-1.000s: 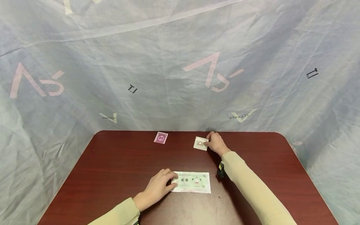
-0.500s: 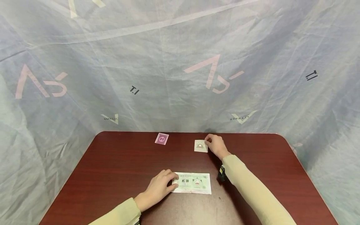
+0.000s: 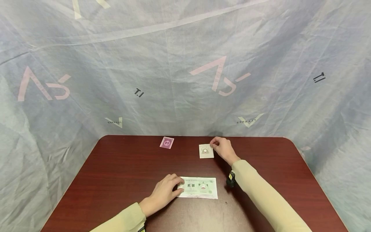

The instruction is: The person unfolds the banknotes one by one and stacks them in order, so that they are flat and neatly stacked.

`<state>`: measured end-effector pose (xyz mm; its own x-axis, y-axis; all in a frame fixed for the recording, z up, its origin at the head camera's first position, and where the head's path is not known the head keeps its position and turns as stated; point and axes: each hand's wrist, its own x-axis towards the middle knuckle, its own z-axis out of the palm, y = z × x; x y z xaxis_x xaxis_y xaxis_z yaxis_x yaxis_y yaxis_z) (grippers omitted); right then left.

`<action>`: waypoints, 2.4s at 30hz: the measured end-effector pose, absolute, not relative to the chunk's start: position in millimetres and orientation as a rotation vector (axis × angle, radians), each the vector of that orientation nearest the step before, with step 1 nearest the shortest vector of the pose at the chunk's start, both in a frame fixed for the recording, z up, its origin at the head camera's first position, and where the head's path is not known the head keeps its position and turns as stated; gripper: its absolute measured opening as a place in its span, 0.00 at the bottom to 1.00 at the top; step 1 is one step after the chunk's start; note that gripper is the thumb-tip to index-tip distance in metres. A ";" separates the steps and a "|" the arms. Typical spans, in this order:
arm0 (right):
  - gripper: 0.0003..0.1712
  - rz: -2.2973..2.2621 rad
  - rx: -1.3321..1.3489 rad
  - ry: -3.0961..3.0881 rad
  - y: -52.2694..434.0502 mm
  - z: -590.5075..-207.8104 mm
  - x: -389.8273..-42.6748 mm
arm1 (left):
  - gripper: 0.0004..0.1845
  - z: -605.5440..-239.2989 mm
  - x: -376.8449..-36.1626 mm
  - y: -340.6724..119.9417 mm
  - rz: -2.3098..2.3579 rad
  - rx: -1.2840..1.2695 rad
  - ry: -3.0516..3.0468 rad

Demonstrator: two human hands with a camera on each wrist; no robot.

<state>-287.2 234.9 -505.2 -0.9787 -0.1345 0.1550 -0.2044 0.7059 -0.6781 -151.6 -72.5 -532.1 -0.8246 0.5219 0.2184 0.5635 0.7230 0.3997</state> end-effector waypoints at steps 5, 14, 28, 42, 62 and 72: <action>0.05 1.195 0.223 -2.807 237.2 -498.6 -281.9 | 0.10 -531.8 -151.1 -72.7 -0.697 -0.898 -2.820; 0.04 1.306 0.236 -2.792 238.5 -486.6 -266.5 | 0.10 -531.2 -149.3 -73.5 -0.696 -0.901 -2.811; 0.05 1.513 0.280 -2.753 234.9 -462.0 -234.5 | 0.10 -533.1 -148.4 -73.6 -0.701 -0.900 -2.804; 0.05 1.617 0.371 -2.738 230.4 -444.7 -201.7 | 0.10 -533.7 -148.8 -73.2 -0.714 -0.889 -2.810; 0.03 1.776 0.479 -2.694 218.9 -450.7 -169.5 | 0.05 -522.4 -151.1 -74.1 -0.639 -0.913 -2.792; 0.02 1.739 0.543 -2.683 215.7 -448.5 -162.5 | 0.05 -519.4 -162.3 -72.9 -1.330 -0.806 -2.722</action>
